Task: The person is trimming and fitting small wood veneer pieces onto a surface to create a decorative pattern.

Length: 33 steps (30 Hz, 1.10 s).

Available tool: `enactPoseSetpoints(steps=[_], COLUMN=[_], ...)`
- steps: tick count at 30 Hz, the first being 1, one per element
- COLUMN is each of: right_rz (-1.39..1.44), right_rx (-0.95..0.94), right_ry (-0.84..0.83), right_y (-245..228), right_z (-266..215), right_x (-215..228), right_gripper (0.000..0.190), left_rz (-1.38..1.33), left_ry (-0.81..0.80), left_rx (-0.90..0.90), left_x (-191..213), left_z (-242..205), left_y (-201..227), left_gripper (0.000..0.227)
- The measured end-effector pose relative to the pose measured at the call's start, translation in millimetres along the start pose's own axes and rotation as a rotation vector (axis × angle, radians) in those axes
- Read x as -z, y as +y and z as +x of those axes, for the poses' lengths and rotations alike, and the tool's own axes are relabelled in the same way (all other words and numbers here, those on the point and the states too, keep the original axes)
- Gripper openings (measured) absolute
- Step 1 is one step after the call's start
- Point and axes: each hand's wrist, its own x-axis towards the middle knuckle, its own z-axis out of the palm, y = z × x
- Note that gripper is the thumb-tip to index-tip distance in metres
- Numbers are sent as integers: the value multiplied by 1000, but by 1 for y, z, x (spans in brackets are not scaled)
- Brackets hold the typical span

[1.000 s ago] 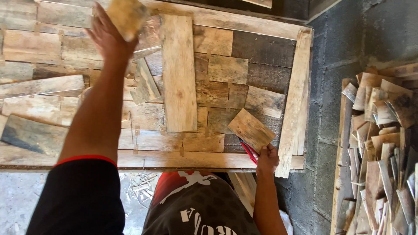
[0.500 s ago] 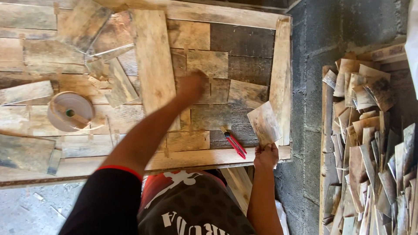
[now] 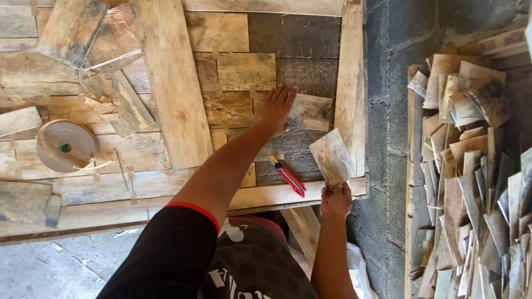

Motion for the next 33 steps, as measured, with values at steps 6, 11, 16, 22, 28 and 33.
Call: enactPoseSetpoints(steps=[6,11,16,22,28,33], right_rz=[-80,-306,-650,-845,-914,-1017], right_rx=[25,193,335,661,501,554], right_ry=[10,-113,-251,-398,-407,-429], right_y=[-3,-6,-5,21,32,37], right_z=[-1,-12,-24,-6,-1,-4], right_x=[-21,-78,-164,-232,-264,-273], right_gripper=[31,30,30,24,25,27], left_rz=[-305,-343,-369,-471,-930,-935], left_ry=[221,184,252,629,722,614], left_rx=[-52,85,124,258,620,783], left_x=[7,21,28,-20,-25,-21], left_z=[-28,-84,-126,-140,-131,-124], left_y=[-27,-80,-109,-121,-104,-94], left_gripper=[134,133,138,100,53,62])
